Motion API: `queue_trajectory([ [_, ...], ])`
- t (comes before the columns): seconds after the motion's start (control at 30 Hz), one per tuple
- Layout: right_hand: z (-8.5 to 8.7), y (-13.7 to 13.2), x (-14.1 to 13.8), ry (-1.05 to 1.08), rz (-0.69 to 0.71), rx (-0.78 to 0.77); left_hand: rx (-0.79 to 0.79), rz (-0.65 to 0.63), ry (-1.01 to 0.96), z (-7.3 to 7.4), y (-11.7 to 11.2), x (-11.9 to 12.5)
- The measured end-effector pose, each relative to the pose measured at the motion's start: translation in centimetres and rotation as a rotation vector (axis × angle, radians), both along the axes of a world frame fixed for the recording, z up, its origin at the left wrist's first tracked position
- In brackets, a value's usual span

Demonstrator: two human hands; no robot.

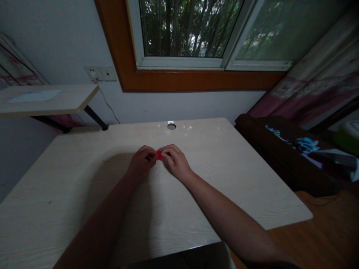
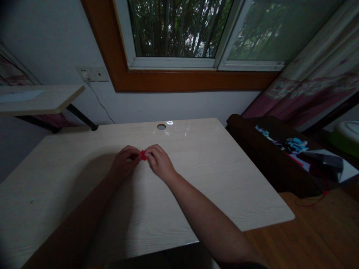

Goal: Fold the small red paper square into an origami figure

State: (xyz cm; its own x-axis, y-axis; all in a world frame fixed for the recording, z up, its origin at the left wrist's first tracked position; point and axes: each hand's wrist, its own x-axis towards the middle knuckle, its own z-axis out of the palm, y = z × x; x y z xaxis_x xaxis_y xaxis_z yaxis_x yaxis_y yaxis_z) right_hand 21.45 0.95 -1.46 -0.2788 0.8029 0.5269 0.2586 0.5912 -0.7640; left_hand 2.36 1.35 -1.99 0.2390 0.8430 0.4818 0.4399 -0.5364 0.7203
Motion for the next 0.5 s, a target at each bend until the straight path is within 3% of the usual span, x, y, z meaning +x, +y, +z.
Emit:
queue_trajectory([
  [0.5, -0.60, 0.51, 0.22, 0.072, -0.107, -0.008, 0.017, 0.026, -0.030, -0.36, 0.52, -0.88],
])
